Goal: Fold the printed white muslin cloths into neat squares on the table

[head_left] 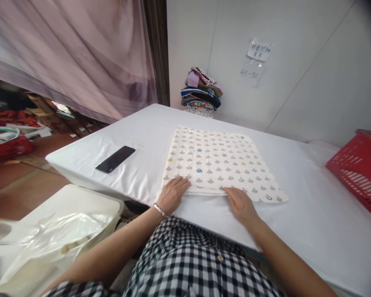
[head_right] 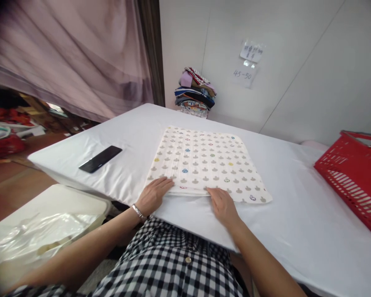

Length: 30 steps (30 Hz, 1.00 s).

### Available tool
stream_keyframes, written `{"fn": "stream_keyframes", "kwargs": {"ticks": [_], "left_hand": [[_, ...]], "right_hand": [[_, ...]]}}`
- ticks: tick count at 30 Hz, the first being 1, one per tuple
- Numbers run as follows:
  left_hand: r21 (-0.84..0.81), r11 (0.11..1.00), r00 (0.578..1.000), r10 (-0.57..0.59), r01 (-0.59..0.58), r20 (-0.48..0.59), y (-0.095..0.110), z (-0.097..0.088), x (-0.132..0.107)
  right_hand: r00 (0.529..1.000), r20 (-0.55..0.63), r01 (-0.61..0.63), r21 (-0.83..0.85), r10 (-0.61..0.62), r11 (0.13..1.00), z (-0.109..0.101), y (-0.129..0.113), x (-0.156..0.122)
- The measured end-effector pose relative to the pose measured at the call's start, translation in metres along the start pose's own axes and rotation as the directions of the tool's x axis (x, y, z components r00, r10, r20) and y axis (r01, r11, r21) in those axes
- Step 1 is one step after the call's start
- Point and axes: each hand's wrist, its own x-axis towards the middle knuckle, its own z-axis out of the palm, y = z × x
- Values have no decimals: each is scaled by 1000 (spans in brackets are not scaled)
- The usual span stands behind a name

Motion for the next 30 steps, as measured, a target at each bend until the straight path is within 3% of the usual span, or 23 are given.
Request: {"fn": "stream_keyframes", "kwargs": {"ticks": [7, 12, 17, 23, 30], "left_hand": [[-25, 991, 985, 133, -131, 107, -14, -8, -12], [-7, 988, 979, 155, -155, 131, -14, -13, -9], [12, 986, 981, 163, -165, 110, -19, -12, -10], [10, 974, 972, 223, -225, 80, -30, -7, -17], [-13, 970, 962, 243, -243, 127, -35, -5, -9]], "right_hand": [[991, 92, 109, -82, -101, 991, -1, -3, 0], [978, 173, 134, -105, -114, 985, 2, -29, 26], [958, 211, 216, -85, -194, 973, 20, -51, 52], [941, 308, 170, -60, -143, 984, 29, -48, 48], [940, 341, 16, -22, -7, 1000, 5, -40, 26]]}}
